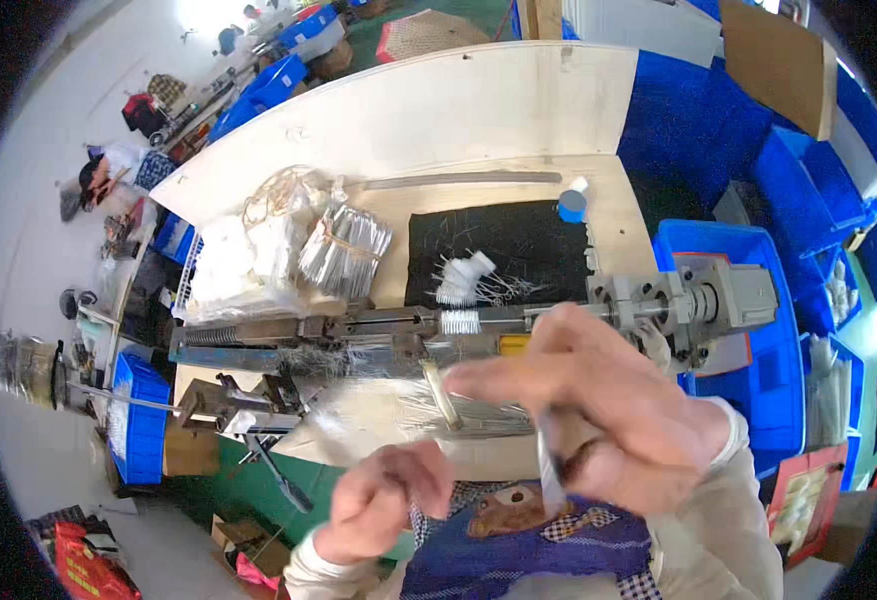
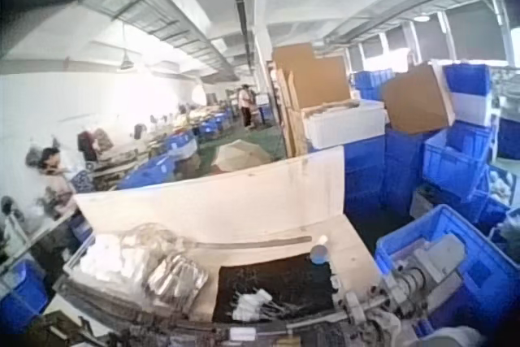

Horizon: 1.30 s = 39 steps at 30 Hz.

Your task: The person manufactures wire brushes by placing bristles between metal wire rods, twisting the wires into brushes with a machine, trimming the bristles using a blade, and placing the finished brushes into a container.

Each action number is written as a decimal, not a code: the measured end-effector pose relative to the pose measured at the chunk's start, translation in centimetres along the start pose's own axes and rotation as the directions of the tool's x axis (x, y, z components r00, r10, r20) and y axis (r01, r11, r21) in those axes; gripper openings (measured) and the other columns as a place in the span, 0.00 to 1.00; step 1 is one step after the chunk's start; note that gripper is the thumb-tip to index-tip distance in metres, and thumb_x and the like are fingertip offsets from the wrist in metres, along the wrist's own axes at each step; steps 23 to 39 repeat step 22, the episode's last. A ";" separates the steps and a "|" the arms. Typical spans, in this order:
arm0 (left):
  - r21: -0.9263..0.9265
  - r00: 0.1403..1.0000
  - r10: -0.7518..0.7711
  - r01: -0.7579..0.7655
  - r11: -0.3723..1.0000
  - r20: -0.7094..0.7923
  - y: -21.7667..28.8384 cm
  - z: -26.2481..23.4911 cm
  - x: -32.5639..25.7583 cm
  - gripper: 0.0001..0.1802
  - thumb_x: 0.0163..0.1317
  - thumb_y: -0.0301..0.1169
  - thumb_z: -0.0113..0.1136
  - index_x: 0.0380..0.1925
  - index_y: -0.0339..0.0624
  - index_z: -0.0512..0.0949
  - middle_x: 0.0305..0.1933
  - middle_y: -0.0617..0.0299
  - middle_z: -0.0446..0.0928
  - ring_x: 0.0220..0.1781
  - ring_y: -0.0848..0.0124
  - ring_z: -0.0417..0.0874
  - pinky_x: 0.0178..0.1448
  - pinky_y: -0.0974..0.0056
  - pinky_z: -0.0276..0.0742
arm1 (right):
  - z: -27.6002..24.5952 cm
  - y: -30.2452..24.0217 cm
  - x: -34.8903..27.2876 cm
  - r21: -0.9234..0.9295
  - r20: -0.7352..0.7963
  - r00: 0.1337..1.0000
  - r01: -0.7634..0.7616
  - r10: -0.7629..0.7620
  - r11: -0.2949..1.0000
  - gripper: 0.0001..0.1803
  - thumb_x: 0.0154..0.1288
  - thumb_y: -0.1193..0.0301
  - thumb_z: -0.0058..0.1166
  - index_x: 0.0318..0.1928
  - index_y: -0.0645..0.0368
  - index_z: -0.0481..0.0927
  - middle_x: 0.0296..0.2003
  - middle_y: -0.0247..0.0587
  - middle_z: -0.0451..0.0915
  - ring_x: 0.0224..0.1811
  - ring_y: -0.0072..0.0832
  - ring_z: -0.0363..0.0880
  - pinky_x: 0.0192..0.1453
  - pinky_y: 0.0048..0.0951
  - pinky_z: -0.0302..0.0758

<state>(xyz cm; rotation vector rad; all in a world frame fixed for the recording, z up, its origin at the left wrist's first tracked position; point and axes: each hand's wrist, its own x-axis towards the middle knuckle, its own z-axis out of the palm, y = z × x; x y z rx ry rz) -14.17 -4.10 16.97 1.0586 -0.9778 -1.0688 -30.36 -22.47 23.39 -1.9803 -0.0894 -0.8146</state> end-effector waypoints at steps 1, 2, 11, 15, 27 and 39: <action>0.109 0.982 0.005 -0.026 0.994 0.187 2.0 -0.4 1.2 0.16 0.56 0.18 0.32 0.25 0.36 0.73 0.34 0.44 0.75 0.30 0.63 0.74 0.40 0.60 0.74 | 0.3 -0.5 0.8 -0.011 -0.005 1.000 -0.012 0.012 1.000 0.29 0.50 0.73 0.56 0.57 0.62 0.74 0.31 0.37 0.72 0.32 0.33 0.70 0.31 0.33 0.65; -0.218 0.954 0.171 -0.117 0.969 0.245 3.4 1.1 2.7 0.14 0.59 0.21 0.35 0.23 0.37 0.73 0.34 0.45 0.75 0.29 0.60 0.74 0.40 0.58 0.75 | 0.5 -1.1 2.1 0.051 -0.074 0.997 -0.008 0.012 0.999 0.25 0.52 0.72 0.54 0.54 0.60 0.73 0.30 0.36 0.71 0.32 0.32 0.69 0.31 0.33 0.64; -0.149 0.668 0.681 -0.673 0.725 0.300 7.8 0.1 4.8 0.18 0.69 0.39 0.47 0.21 0.46 0.68 0.25 0.56 0.74 0.23 0.65 0.75 0.28 0.62 0.72 | 4.9 -10.3 -5.5 0.458 -0.601 0.786 0.187 0.147 0.869 0.09 0.69 0.63 0.41 0.29 0.44 0.65 0.25 0.25 0.60 0.26 0.24 0.55 0.33 0.28 0.57; 0.060 0.762 0.629 -0.628 0.776 -0.154 0.3 -4.9 0.3 0.13 0.72 0.38 0.45 0.33 0.42 0.71 0.16 0.58 0.71 0.12 0.69 0.68 0.17 0.63 0.63 | 3.1 -8.0 -1.9 0.249 -0.723 0.633 0.611 -0.276 0.751 0.06 0.71 0.62 0.44 0.35 0.44 0.69 0.28 0.25 0.65 0.28 0.23 0.57 0.33 0.27 0.58; 0.090 0.769 0.250 -0.245 0.965 -0.588 -8.2 -11.2 -3.8 0.18 0.74 0.45 0.39 0.54 0.46 0.66 0.14 0.66 0.63 0.09 0.76 0.53 0.14 0.62 0.54 | 1.1 -8.3 -3.3 0.274 -0.686 0.702 0.491 -0.190 0.827 0.08 0.69 0.67 0.46 0.32 0.56 0.70 0.34 0.47 0.73 0.34 0.38 0.72 0.35 0.46 0.76; 0.090 0.769 0.250 -0.245 0.965 -0.588 -8.2 -11.2 -3.8 0.18 0.74 0.45 0.39 0.54 0.46 0.66 0.14 0.66 0.63 0.09 0.76 0.53 0.14 0.62 0.54 | 1.1 -8.3 -3.3 0.274 -0.686 0.702 0.491 -0.190 0.827 0.08 0.69 0.67 0.46 0.32 0.56 0.70 0.34 0.47 0.73 0.34 0.38 0.72 0.35 0.46 0.76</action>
